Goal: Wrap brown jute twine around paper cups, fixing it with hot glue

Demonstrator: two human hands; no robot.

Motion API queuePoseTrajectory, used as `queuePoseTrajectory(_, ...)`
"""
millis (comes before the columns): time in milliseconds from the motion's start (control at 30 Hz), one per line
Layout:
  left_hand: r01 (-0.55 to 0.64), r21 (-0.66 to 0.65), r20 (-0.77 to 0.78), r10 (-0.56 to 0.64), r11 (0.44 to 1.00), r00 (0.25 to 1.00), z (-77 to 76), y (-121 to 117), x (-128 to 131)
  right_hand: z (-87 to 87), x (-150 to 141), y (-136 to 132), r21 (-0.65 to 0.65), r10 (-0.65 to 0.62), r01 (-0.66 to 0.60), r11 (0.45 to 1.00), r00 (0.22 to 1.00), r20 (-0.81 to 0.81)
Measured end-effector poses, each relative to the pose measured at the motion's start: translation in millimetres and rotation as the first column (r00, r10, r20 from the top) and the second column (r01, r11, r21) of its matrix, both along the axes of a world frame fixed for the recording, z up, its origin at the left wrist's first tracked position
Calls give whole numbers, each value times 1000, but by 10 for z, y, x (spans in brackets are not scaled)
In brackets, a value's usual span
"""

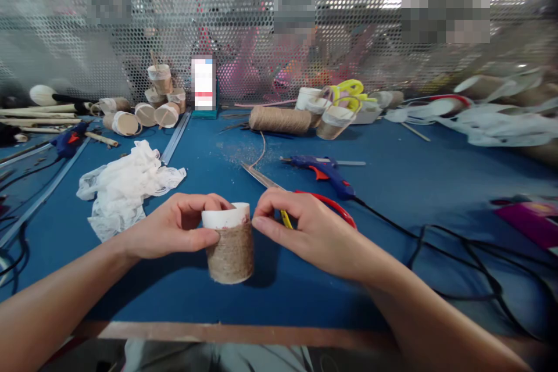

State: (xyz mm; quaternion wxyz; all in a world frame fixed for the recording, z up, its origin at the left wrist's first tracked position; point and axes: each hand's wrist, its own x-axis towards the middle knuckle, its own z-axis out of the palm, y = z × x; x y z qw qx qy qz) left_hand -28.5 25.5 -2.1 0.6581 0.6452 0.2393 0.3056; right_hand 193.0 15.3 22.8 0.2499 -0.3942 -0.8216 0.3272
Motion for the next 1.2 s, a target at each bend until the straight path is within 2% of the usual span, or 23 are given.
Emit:
queuePoseTrajectory(367, 40, -132, 87, -28, 990, 996, 9, -17, -29, -12, -10, 33, -161, -50, 35, 986, 995, -88)
queuePoseTrajectory(500, 17, -133, 77, -7, 991, 997, 9, -16, -39, -13, 2, 40, -250, -18, -21, 968, 988, -152)
queuePoseTrajectory(700, 17, -114, 84, -7, 993, 996, -2, -2, -30, 42, -17, -16, -211, -84, 37, 977, 972, -218)
queuePoseTrajectory(800, 19, -107, 77, -11, 994, 997, 2, 0, -23, 56, -34, -46, -183, -59, 22, 983, 978, -201)
queuePoseTrajectory(1200, 5, -106, 46, 0, 994, 999, 6, 9, -26, 119, -26, -68, -216, -71, 35, 976, 984, -161)
